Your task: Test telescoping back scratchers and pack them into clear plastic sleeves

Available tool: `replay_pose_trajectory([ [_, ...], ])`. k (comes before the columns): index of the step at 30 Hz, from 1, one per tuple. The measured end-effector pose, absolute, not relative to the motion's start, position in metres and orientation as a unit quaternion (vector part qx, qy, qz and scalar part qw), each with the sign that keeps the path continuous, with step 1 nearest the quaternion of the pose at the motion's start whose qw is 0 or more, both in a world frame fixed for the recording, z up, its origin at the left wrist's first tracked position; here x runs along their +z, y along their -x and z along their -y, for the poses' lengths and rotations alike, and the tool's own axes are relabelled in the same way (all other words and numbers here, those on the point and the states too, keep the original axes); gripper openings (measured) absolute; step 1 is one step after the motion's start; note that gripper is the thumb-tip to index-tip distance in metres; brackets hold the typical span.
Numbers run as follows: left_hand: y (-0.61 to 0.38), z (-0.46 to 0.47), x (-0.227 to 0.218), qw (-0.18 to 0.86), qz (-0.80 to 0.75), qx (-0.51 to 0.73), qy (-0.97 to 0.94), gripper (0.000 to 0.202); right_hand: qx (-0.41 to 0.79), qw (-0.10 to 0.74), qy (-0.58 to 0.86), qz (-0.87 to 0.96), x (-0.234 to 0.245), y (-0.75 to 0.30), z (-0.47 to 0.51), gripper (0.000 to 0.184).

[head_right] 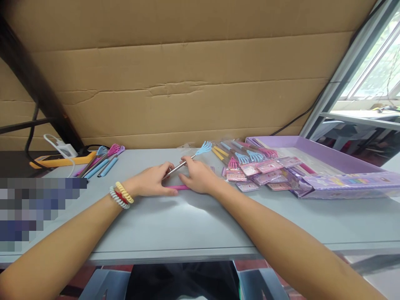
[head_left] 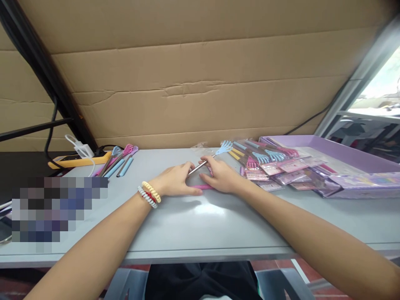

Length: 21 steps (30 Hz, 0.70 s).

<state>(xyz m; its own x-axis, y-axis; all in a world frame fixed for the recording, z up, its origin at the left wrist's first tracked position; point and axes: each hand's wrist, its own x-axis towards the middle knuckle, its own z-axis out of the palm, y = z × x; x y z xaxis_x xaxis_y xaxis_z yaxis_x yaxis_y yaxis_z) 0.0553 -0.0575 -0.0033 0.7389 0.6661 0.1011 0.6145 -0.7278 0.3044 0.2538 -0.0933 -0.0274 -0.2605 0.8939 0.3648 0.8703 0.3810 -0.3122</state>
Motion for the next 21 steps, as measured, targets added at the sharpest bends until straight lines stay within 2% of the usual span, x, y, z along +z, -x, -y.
replay_pose_trajectory([
  [7,-0.0558,0.0594,-0.0043,0.101,-0.336,0.100,-0.931,0.080,0.008,0.267,0.556,0.787,-0.0270,-0.2546,0.0939,0.048],
  [12,-0.0582,0.0609,-0.0011,0.067,-0.340,0.152,-0.926,0.040,0.011,0.292,0.551,0.782,-0.0292,-0.2560,0.0926,0.043],
  [16,-0.0585,0.0635,0.0004,0.043,-0.350,0.186,-0.917,0.036,0.015,0.295,0.561,0.774,-0.0278,-0.2556,0.0914,0.047],
  [21,-0.0558,0.0633,0.0031,0.082,-0.310,0.234,-0.918,0.040,0.005,0.287,0.602,0.745,-0.0233,-0.2549,0.0907,0.037],
])
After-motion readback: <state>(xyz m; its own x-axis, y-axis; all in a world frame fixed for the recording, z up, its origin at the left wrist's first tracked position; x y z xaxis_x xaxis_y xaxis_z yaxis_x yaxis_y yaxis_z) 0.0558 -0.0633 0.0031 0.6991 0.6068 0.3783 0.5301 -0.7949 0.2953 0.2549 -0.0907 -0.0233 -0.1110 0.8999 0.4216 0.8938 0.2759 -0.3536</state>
